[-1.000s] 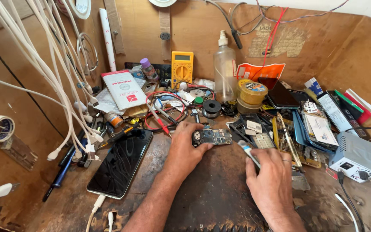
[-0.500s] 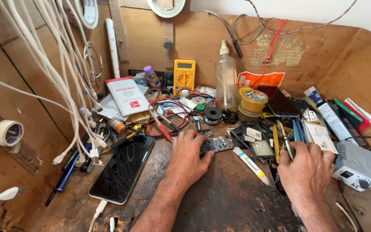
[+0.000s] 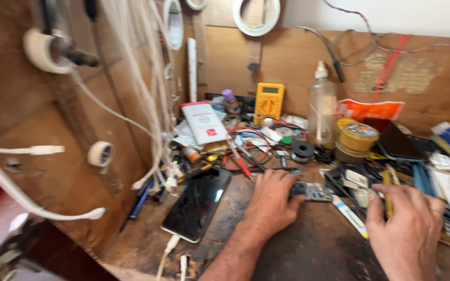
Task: The person disassembles a feature phone by hand, removes the internal circuit board, cleans it using a brush and liquid from a bottle, and then uses a soldering iron to work on the board's components.
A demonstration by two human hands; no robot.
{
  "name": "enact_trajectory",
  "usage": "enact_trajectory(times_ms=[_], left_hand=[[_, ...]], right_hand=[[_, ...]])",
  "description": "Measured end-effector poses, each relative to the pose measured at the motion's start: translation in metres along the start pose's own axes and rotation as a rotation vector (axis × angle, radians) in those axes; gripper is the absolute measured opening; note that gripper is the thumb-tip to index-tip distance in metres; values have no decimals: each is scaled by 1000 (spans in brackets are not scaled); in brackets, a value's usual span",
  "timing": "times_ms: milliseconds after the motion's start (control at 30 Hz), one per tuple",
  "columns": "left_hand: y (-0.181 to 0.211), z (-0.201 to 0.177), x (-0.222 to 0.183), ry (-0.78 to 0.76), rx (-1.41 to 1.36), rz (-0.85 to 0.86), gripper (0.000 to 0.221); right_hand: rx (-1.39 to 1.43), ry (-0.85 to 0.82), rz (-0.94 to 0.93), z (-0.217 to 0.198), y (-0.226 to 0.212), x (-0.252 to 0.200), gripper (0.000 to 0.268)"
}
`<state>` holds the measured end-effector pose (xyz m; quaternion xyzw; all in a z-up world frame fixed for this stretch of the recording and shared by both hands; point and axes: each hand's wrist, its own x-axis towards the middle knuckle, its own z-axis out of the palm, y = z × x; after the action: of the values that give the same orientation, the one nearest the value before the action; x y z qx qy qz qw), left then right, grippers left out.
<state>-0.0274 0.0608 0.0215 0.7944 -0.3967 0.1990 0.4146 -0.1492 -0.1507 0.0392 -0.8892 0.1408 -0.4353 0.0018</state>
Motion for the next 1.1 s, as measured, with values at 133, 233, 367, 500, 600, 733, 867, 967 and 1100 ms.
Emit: enact_trajectory(times_ms=[133, 233, 367, 500, 600, 733, 867, 967, 1100], left_hand=[[1, -1, -1, -1, -2, -34, 41], [1, 2, -4, 37, -6, -34, 40], [-1, 3, -3, 81, -23, -29, 38], [-2, 4, -1, 130, -7, -55, 31], [-4, 6, -1, 153, -12, -78, 27], [-3, 7, 0, 173, -2, -56, 26], [-2, 9, 2, 187, -9, -65, 28], [-1, 9, 2, 151, 6, -83, 30], [1, 8, -1, 92, 35, -67, 33]], right_hand=[[243, -20, -74, 1, -51, 3, 19], [312, -85, -139, 5, -74, 12, 20], [398, -72, -188, 21, -92, 26, 23], [423, -48, -210, 32, -101, 22, 24], [413, -65, -228, 34, -101, 16, 26], [419, -66, -246, 31, -102, 14, 24], [419, -71, -209, 29, -101, 14, 23], [407, -68, -154, 28, -98, 13, 21], [424, -35, -138, 31, -94, 12, 19]])
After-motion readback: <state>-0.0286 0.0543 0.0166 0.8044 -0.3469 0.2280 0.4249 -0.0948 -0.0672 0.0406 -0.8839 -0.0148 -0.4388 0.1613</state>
